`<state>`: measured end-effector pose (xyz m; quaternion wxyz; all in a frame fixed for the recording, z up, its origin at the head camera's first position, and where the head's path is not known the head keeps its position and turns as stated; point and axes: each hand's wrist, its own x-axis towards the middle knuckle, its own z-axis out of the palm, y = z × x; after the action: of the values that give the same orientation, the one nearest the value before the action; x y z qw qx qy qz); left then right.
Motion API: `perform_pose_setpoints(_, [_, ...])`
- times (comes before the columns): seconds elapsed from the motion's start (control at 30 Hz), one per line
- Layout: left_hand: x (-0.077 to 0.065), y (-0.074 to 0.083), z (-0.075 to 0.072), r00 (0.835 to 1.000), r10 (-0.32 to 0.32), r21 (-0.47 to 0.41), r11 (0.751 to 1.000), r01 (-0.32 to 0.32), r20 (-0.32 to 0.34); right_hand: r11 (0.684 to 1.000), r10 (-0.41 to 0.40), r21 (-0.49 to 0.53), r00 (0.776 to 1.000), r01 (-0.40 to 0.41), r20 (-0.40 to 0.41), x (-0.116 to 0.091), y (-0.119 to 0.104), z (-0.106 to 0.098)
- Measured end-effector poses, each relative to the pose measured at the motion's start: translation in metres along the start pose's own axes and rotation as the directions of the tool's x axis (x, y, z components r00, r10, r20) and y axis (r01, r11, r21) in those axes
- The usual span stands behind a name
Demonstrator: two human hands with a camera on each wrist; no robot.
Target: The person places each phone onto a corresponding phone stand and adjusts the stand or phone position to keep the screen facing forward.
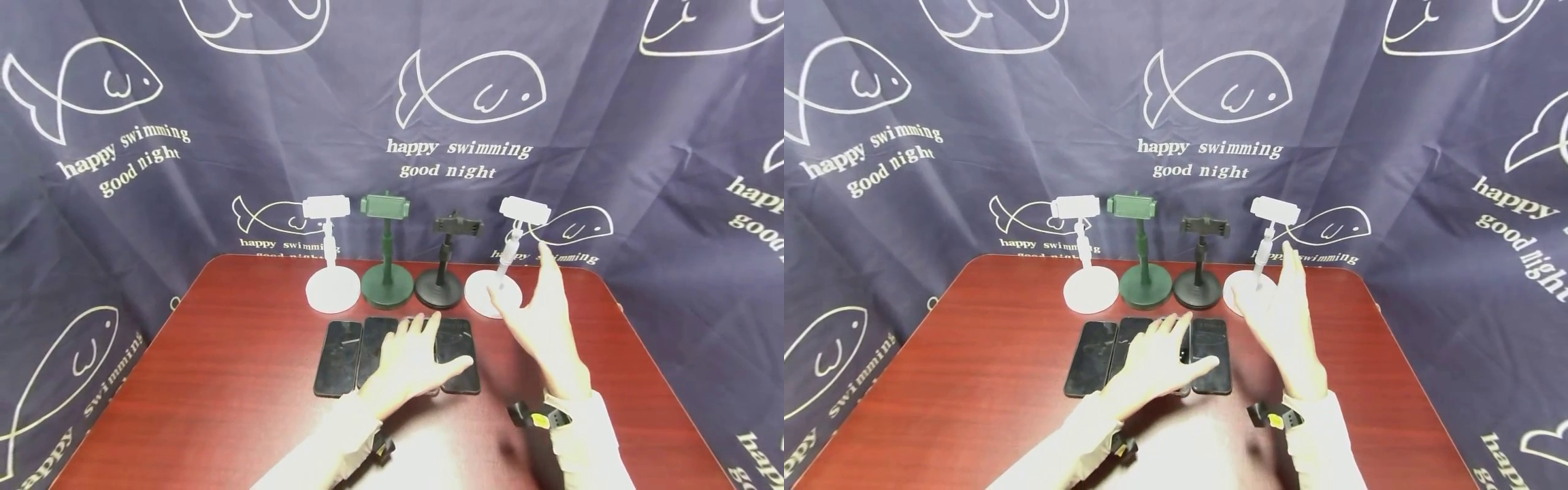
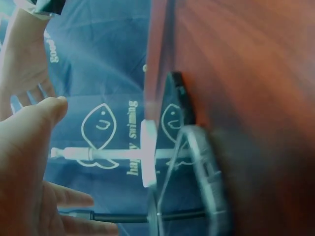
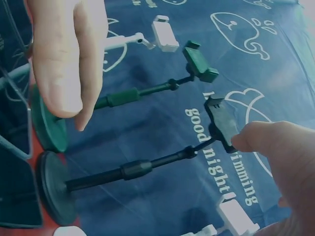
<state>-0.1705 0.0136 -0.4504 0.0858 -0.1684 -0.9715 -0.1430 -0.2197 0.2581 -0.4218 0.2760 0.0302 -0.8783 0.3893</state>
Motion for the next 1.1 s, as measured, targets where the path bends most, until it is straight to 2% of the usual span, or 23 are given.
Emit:
perform_pose_setpoints(0.03, [0.003,0.0,-0.002,1.0,-0.005,-0.005,1.0,0.005,0.0,1.0,-0.015,0.021,1.0,0.016,-0.018,-0.003,-0.038,-0.012])
perform_pose_setpoints(0.07, [0.007,0.001,-0.003,1.0,-0.011,-0.008,1.0,0.011,-0.002,0.999,-0.032,0.043,0.999,0.033,-0.033,-0.004,-0.065,-0.021])
perform_pose_setpoints(0.1, [0.011,0.001,-0.004,1.0,-0.017,-0.013,1.0,0.017,-0.003,0.998,-0.011,0.058,1.0,0.012,-0.027,-0.005,-0.089,-0.028])
perform_pose_setpoints(0.17, [0.019,0.003,-0.007,1.0,-0.018,-0.025,1.0,0.017,-0.009,0.997,-0.031,0.072,0.998,0.034,-0.053,-0.002,-0.104,-0.03])
perform_pose_setpoints(0.27, [0.03,0.008,-0.011,1.0,-0.008,-0.04,0.999,0.008,-0.015,0.997,-0.044,0.065,0.996,0.049,-0.076,0.01,-0.093,-0.028])
perform_pose_setpoints(0.37, [0.039,0.011,-0.017,0.999,0.015,-0.041,0.999,-0.017,-0.028,0.998,-0.016,0.051,0.995,0.022,-0.1,0.023,-0.08,-0.03])
perform_pose_setpoints(0.53, [0.053,0.014,-0.026,0.997,0.058,-0.005,0.998,-0.058,-0.053,0.999,0.033,0.033,0.991,-0.029,-0.131,0.042,-0.087,-0.046])
perform_pose_setpoints(0.63, [0.058,0.016,-0.029,0.996,0.075,0.02,0.997,-0.074,-0.038,1.0,0.018,-0.007,0.992,-0.019,-0.123,0.052,-0.089,-0.054])
perform_pose_setpoints(0.87, [0.067,0.026,-0.021,0.994,0.105,0.05,0.993,-0.104,-0.01,0.996,-0.03,-0.087,0.998,0.025,-0.054,0.07,-0.082,-0.06])
perform_pose_setpoints(1.1, [0.085,0.047,-0.011,0.992,0.128,0.106,0.986,-0.128,0.01,0.992,-0.009,-0.129,1.0,0.008,-0.007,0.086,-0.068,-0.057])
